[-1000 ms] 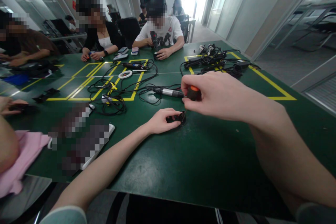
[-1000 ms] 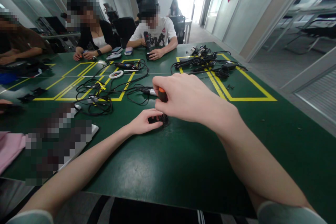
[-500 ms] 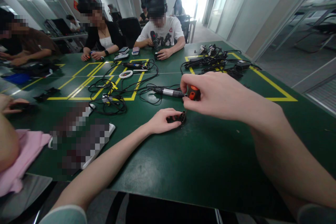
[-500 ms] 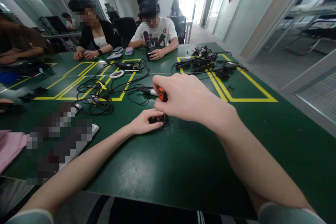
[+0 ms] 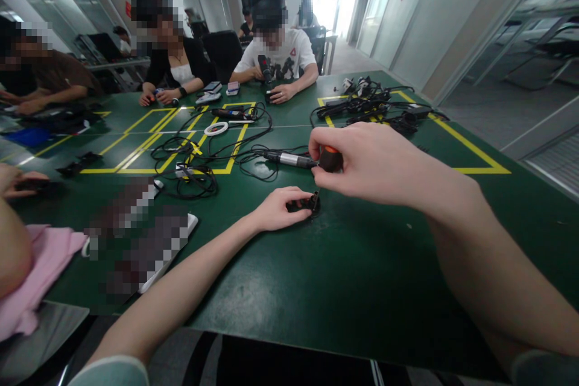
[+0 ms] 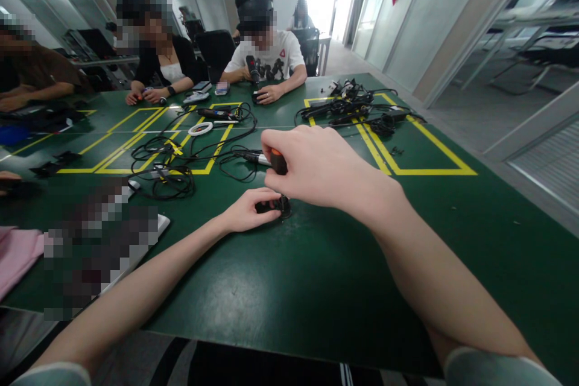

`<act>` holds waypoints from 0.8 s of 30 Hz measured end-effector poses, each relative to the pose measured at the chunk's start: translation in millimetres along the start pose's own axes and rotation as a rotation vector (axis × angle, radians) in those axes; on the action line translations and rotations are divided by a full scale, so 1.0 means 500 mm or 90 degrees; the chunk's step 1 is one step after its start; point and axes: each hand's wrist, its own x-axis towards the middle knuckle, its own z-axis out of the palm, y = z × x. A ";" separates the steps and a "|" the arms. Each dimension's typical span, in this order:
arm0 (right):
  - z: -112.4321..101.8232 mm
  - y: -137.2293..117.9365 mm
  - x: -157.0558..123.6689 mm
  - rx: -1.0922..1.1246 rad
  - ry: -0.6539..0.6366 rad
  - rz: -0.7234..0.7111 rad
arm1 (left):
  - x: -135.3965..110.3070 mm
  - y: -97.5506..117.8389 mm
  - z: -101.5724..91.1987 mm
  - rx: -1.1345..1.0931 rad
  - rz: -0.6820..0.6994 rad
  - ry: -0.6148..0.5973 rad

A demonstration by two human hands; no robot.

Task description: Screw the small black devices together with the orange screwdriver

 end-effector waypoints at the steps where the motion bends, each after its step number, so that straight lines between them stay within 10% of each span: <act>1: -0.001 -0.001 0.000 -0.003 0.001 0.002 | 0.000 0.001 0.000 0.000 -0.005 -0.002; 24: -0.002 -0.005 0.000 0.024 -0.011 -0.012 | 0.000 -0.001 0.000 -0.014 0.002 0.001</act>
